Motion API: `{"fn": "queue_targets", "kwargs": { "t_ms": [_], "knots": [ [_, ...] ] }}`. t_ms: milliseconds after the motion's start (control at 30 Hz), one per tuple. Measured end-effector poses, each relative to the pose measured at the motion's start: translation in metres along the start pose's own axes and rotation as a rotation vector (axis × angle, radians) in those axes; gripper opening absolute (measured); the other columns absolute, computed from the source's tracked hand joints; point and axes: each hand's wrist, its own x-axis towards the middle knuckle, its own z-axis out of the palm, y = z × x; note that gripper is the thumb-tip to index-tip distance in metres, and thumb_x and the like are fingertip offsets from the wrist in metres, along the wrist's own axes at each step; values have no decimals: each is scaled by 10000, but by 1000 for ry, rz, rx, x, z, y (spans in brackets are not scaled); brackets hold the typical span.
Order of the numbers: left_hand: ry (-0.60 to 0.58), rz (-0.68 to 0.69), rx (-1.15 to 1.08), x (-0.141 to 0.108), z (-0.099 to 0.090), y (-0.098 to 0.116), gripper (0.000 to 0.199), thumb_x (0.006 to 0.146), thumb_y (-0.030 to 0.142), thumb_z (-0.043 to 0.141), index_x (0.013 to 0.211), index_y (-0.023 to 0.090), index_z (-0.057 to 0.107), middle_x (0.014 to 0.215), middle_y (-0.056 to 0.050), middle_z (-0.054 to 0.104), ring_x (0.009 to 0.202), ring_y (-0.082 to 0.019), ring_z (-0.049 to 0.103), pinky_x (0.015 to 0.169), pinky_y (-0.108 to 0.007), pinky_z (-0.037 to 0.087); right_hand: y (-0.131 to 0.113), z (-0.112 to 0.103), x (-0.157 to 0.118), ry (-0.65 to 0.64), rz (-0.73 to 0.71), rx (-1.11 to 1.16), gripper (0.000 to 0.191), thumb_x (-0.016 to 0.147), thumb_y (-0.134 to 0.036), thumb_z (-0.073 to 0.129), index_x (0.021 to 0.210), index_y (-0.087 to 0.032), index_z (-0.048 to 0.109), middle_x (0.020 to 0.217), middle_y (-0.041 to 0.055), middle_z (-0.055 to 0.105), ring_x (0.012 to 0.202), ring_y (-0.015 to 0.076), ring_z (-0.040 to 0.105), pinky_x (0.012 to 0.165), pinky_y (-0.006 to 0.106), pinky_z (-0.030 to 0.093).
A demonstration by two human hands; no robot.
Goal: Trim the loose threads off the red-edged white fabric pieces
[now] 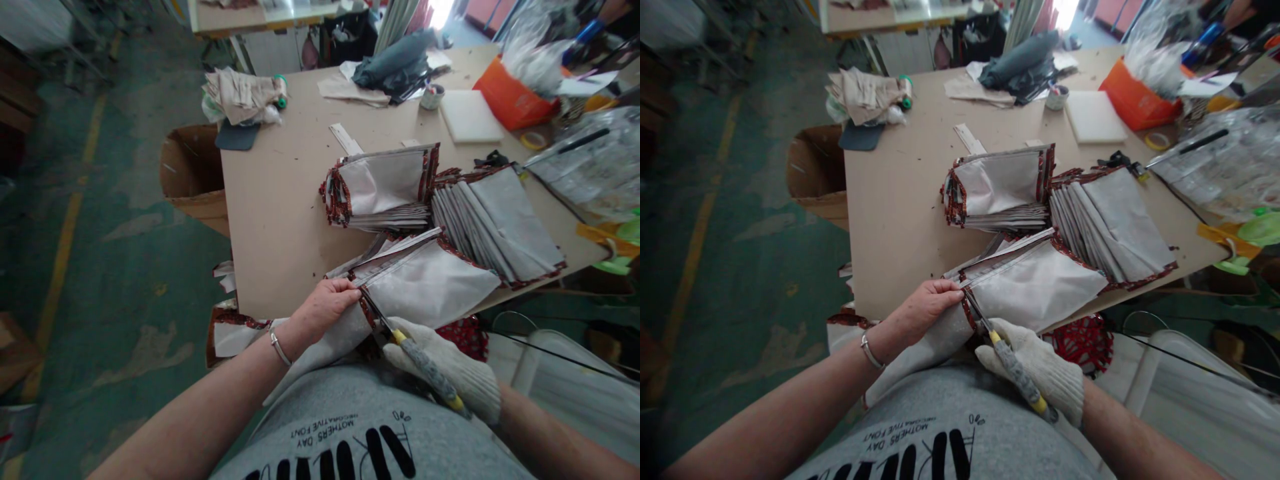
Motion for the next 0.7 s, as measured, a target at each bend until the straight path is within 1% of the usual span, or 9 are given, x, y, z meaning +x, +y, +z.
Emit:
{"fn": "queue_targets", "kwargs": {
  "t_ms": [100, 200, 267, 333, 467, 533, 633, 700],
  "knots": [
    [7, 26, 29, -1, 1, -1, 224, 669, 370, 654, 663, 150, 610, 568, 37, 543, 510, -86, 400, 520, -237, 286, -2, 7, 7, 63, 15, -4, 396, 863, -503, 574, 1122, -205, 610, 984, 49, 693, 849, 236, 623, 795, 368, 501],
    [2, 30, 32, -1, 1, -2, 212, 676, 360, 646, 659, 153, 605, 596, 26, 565, 530, -95, 426, 530, -239, 297, 1, 13, 14, 106, 11, -7, 383, 857, -498, 600, 1102, -203, 610, 956, 44, 690, 813, 221, 607, 765, 352, 496],
    [-5, 22, 17, -2, 1, -3, 204, 673, 357, 641, 666, 157, 604, 616, 19, 580, 542, -104, 450, 536, -242, 310, 3, 16, 17, 117, -12, 32, 398, 861, -496, 612, 1136, -208, 609, 970, 40, 688, 829, 221, 610, 767, 344, 494],
    [-4, 21, 12, -3, 1, -4, 201, 670, 355, 642, 670, 157, 607, 618, 19, 580, 541, -106, 453, 536, -244, 315, 3, 18, 19, 117, -38, 86, 392, 866, -477, 612, 1153, -211, 612, 977, 36, 688, 849, 223, 616, 773, 339, 495],
    [-7, 20, 25, -3, 0, -7, 216, 680, 364, 658, 662, 157, 601, 594, 25, 564, 523, -102, 434, 526, -244, 306, 5, 19, 20, 107, -82, 152, 306, 866, -439, 616, 1051, -195, 625, 959, 34, 689, 844, 217, 611, 775, 326, 495],
    [-20, 18, 20, -3, -2, -7, 229, 685, 374, 668, 665, 157, 599, 597, 23, 570, 526, -102, 436, 529, -244, 308, 7, 19, 21, 96, -106, 167, 285, 872, -423, 615, 1035, -189, 626, 961, 37, 683, 839, 213, 600, 773, 322, 492],
    [-40, 5, 3, -5, -6, -4, 251, 679, 391, 685, 673, 155, 603, 611, 21, 578, 533, -100, 435, 543, -243, 319, 10, 18, 21, 89, -171, 240, 332, 894, -456, 605, 1077, -182, 640, 967, 45, 672, 841, 217, 591, 785, 338, 497],
    [-43, 9, 12, -9, -9, 0, 252, 681, 396, 682, 678, 155, 609, 614, 21, 575, 547, -104, 440, 561, -246, 331, 9, 16, 17, 87, -207, 316, 380, 896, -487, 617, 1120, -182, 647, 969, 48, 672, 839, 219, 593, 796, 350, 507]
  ]
}}
